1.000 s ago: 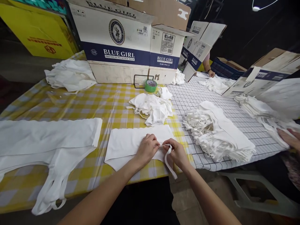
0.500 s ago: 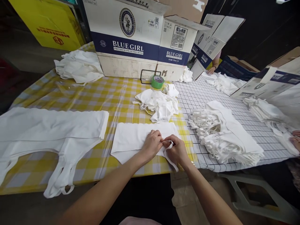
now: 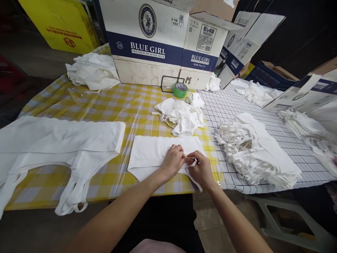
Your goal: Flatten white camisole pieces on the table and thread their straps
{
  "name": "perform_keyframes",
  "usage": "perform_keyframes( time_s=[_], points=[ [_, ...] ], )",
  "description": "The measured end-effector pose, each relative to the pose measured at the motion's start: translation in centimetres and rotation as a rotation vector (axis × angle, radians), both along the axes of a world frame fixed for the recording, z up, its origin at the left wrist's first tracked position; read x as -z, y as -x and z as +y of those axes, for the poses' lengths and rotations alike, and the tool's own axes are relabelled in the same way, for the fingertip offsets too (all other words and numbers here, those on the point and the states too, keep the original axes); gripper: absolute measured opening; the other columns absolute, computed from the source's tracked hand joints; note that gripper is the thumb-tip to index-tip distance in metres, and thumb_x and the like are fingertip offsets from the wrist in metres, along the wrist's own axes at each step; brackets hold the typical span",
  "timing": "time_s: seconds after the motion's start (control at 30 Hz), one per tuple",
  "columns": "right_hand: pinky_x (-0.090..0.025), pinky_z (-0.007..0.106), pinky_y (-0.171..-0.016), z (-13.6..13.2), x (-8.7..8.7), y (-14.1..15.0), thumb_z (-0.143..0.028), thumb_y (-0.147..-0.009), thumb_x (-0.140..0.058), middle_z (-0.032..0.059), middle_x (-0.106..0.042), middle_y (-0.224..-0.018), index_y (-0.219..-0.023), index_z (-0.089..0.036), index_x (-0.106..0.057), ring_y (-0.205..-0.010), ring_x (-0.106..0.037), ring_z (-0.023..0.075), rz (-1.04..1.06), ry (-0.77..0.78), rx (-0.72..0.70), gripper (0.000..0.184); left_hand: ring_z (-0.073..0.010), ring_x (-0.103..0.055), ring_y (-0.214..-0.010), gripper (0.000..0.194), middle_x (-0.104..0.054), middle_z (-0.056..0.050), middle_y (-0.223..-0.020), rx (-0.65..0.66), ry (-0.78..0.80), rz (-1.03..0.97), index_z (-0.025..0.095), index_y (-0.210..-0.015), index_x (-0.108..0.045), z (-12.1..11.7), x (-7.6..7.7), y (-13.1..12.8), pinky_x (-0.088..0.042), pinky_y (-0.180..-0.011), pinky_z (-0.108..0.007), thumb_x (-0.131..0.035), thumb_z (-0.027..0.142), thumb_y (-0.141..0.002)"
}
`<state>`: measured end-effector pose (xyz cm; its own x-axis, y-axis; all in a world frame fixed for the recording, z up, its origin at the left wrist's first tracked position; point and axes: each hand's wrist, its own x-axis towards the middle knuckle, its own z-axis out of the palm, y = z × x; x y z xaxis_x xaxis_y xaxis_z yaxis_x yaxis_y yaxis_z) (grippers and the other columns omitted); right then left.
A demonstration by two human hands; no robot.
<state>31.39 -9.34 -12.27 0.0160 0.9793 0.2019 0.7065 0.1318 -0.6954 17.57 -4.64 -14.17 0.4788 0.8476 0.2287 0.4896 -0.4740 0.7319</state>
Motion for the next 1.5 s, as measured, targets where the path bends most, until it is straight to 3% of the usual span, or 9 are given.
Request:
perform_keyframes(
  time_s=[0.23, 0.53, 0.63, 0.8, 0.87, 1.07, 1.27, 1.37, 1.5],
  points=[
    [-0.035, 0.023, -0.057, -0.1, 0.7, -0.1, -0.005, -0.066, -0.047, -0.0001, -0.053, -0.071, -0.073, -0.019, -0.057, -0.06, -0.046, 0.0121, -0.161, -0.069, -0.057, 0.018, -0.0171, -0.047, -0.085, 0.011, -0.057, -0.002, -0.081, -0.004, 0.04, -0.091, 0.018, -0.067, -0.065, 0.0, -0.1, 0.4, -0.042, -0.077, -0.031, -0.06, 0.016, -0.077],
    [-0.037, 0.023, -0.058, -1.3, 0.4, -1.1, -0.009, -0.061, -0.057, -0.001, -0.05, -0.068, -0.07, -0.02, -0.057, -0.061, -0.046, 0.0127, -0.209, -0.064, -0.103, 0.015, -0.0179, -0.048, -0.088, 0.01, -0.059, -0.002, -0.081, -0.008, 0.098, -0.129, 0.019, -0.067, -0.067, 0.0, -0.4, 0.5, -0.044, -0.078, -0.031, -0.061, 0.013, -0.073],
    [-0.039, 0.025, -0.057, -1.9, 0.5, -0.8, -0.016, -0.066, -0.057, -0.0003, -0.055, -0.067, -0.08, -0.02, -0.062, -0.06, -0.049, 0.0138, 0.024, 0.074, 0.003, 0.015, -0.0179, -0.048, -0.087, 0.014, -0.058, -0.003, -0.083, 0.031, 0.098, -0.105, 0.019, -0.071, -0.069, -0.1, -0.5, 0.9, -0.044, -0.078, -0.031, -0.057, 0.014, -0.073],
    [-0.045, 0.031, -0.064, -2.6, -0.5, -0.8, -0.038, -0.079, -0.053, 0.0055, -0.064, -0.075, -0.094, -0.018, -0.061, -0.069, -0.059, 0.0191, 0.853, 0.458, 0.07, 0.026, -0.0179, -0.048, -0.092, 0.024, -0.057, -0.003, -0.09, 0.121, 0.095, -0.059, 0.021, -0.083, -0.071, 0.0, -1.0, 1.6, -0.043, -0.083, -0.031, -0.05, 0.012, -0.074],
    [-0.045, 0.032, -0.064, -3.5, -1.5, -1.3, -0.037, -0.078, -0.056, 0.0041, -0.061, -0.068, -0.097, -0.018, -0.06, -0.065, -0.058, 0.0185, 1.04, 0.535, 0.063, 0.028, -0.0179, -0.047, -0.095, 0.028, -0.056, -0.003, -0.093, 0.161, 0.102, -0.041, 0.021, -0.086, -0.071, 0.1, -1.1, 1.9, -0.042, -0.086, -0.031, -0.047, 0.01, -0.076],
    [-0.042, 0.029, -0.057, -10.1, -3.1, -3.5, -0.037, -0.082, -0.053, -0.0031, -0.046, -0.051, -0.117, -0.02, -0.055, -0.053, -0.048, 0.015, 0.978, 0.49, 0.224, 0.038, -0.0183, -0.045, -0.101, 0.034, -0.053, -0.004, -0.1, 0.277, 0.052, 0.004, 0.024, -0.094, -0.069, 0.2, -1.1, 2.6, -0.04, -0.09, -0.032, -0.042, 0.01, -0.08],
    [-0.043, 0.035, -0.082, -15.3, 0.5, -3.2, -0.037, -0.079, -0.06, 0.0008, -0.062, -0.063, -0.118, -0.022, -0.053, -0.079, -0.059, 0.022, 0.725, 0.378, 0.391, 0.043, -0.0195, -0.045, -0.105, 0.034, -0.052, -0.005, -0.107, 0.32, 0.008, 0.051, 0.024, -0.098, -0.068, -0.1, -0.9, 2.8, -0.039, -0.092, -0.034, -0.041, 0.011, -0.081],
    [-0.044, 0.034, -0.082, -16.0, 3.0, -2.9, -0.038, -0.074, -0.065, 0.0034, -0.067, -0.077, -0.11, -0.021, -0.059, -0.084, -0.06, 0.0222, 0.795, 0.387, 0.46, 0.04, -0.0204, -0.046, -0.109, 0.033, -0.053, -0.005, -0.112, 0.323, 0.056, 0.029, 0.023, -0.101, -0.066, 0.0, -1.4, 2.8, -0.038, -0.095, -0.035, -0.041, 0.014, -0.082],
    [-0.048, 0.026, -0.071, -16.7, 6.0, -2.7, -0.038, -0.067, -0.071, 0.0036, -0.066, -0.099, -0.097, -0.022, -0.064, -0.097, -0.058, 0.022, 1.026, 0.334, 0.63, 0.035, -0.0206, -0.048, -0.114, 0.036, -0.05, -0.004, -0.128, 0.348, 0.297, -0.056, 0.024, -0.117, -0.057, 0.5, -2.9, 5.3, -0.038, -0.098, -0.034, -0.041, 0.025, -0.085]
  ],
)
